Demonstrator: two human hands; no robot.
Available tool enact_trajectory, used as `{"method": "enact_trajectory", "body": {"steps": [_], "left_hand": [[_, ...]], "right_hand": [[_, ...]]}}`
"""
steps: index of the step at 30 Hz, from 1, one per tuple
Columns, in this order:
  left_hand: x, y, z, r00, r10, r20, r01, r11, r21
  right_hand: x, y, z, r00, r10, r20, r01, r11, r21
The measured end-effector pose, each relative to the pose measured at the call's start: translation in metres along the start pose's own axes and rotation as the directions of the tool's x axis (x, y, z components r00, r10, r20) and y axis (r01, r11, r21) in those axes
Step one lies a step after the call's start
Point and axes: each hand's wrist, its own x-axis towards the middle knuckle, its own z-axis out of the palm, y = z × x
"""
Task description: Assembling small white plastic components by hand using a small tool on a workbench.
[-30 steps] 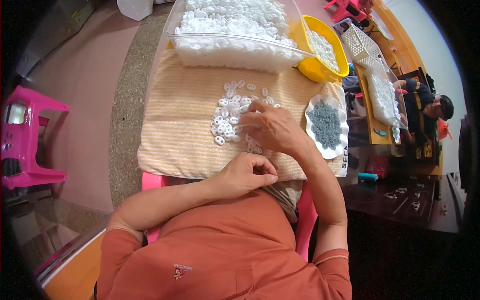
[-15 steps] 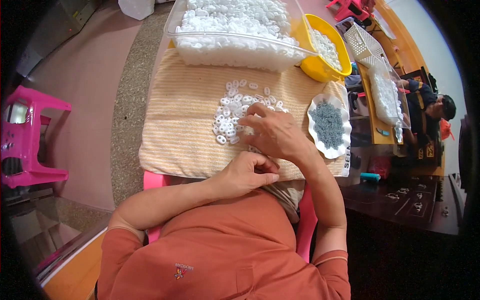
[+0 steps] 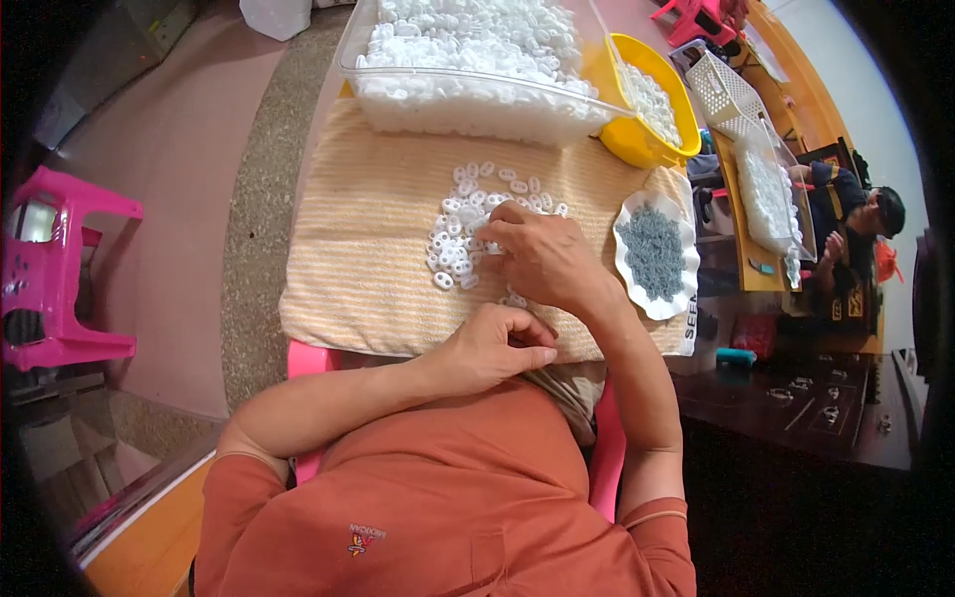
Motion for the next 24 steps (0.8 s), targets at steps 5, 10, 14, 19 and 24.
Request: {"method": "enact_trajectory", "body": {"steps": [5,10,14,19,24], "left_hand": [[-0.0001,0.0021,0.0000,1.000,-0.018,0.011,0.018,1.000,-0.021],[0.0008,-0.0009,-0.0001,1.000,-0.006,0.003,0.006,1.000,0.004],[0.0017,-0.0043,-0.0002,1.000,0.000,0.002,0.000,1.000,-0.009],[0.0004,0.0012,-0.0003,1.000,-0.027,0.007,0.027,0.999,-0.017],[0.0002,0.0031,-0.0003,0.999,-0.032,0.001,0.032,0.999,0.002]], "right_hand": [[-0.0005,0.0083,0.0036,0.999,0.037,0.038,-0.035,0.998,-0.058],[0.0008,0.0018,0.0004,0.996,0.062,0.063,-0.058,0.996,-0.067],[0.0012,0.0030,0.0031,0.997,0.054,0.063,-0.049,0.996,-0.074],[0.0014,0.0050,0.0062,0.998,0.044,0.049,-0.040,0.996,-0.074],[0.0017,0.0052,0.0078,1.000,-0.027,0.007,0.027,1.000,-0.014]]}}
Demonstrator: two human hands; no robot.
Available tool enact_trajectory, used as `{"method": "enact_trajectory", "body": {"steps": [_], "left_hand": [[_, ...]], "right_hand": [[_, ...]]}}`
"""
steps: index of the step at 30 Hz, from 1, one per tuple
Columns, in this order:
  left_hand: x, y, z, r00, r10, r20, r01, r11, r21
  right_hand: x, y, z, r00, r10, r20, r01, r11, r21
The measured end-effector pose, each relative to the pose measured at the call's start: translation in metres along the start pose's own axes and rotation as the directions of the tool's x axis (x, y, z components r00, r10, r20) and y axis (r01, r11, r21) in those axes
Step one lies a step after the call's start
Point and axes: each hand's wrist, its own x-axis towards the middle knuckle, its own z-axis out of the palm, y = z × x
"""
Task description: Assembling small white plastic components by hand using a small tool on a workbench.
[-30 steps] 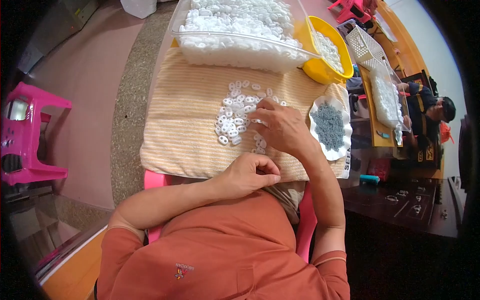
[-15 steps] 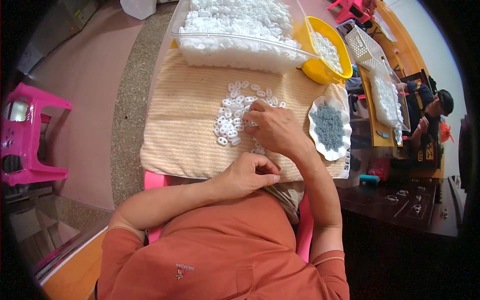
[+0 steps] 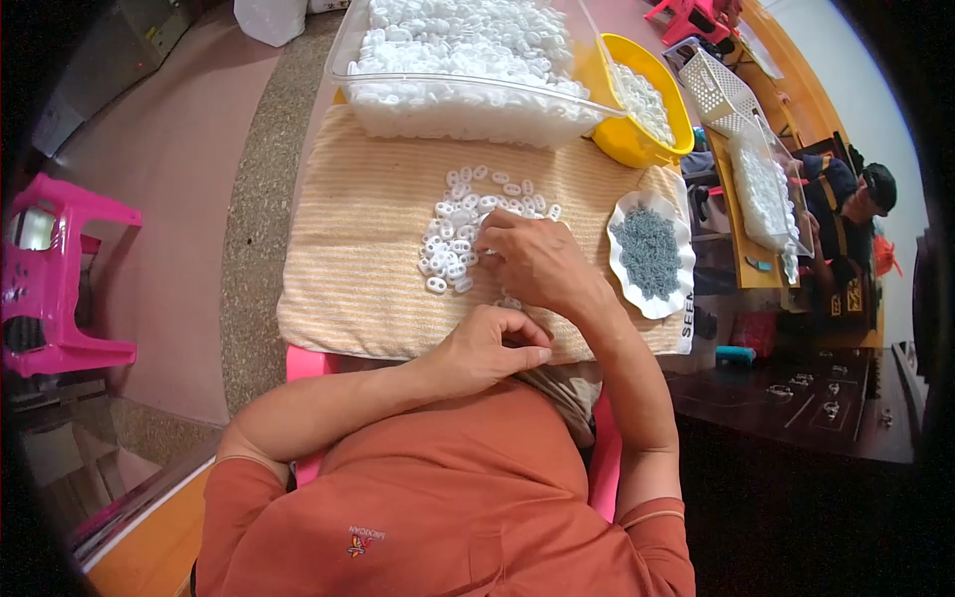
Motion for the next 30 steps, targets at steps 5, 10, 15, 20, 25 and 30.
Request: {"method": "enact_trajectory", "body": {"steps": [5,10,15,20,25,30], "left_hand": [[0.001,-0.001,0.001,1.000,-0.006,-0.011,0.005,1.000,-0.023],[0.000,0.000,-0.002,0.999,-0.037,-0.021,0.035,0.995,-0.092],[-0.001,0.005,-0.002,0.991,-0.124,-0.053,0.103,0.951,-0.291],[0.002,0.009,-0.004,0.963,-0.015,-0.270,-0.102,0.905,-0.414],[0.001,0.015,-0.001,0.944,-0.054,-0.324,-0.118,0.865,-0.488],[0.001,0.007,-0.005,0.962,-0.041,-0.270,-0.088,0.889,-0.450]], "right_hand": [[0.002,0.003,0.006,1.000,-0.016,0.011,0.016,1.000,-0.003],[0.000,0.002,0.007,0.999,0.027,-0.021,-0.026,0.999,0.027],[-0.019,0.016,0.019,0.950,0.034,-0.309,0.035,0.976,0.213],[-0.052,0.012,0.012,0.906,0.273,-0.324,0.039,0.708,0.705],[-0.077,-0.002,0.013,0.901,0.356,-0.247,0.047,0.485,0.873],[-0.083,-0.008,0.020,0.895,0.408,-0.180,0.037,0.335,0.941]]}}
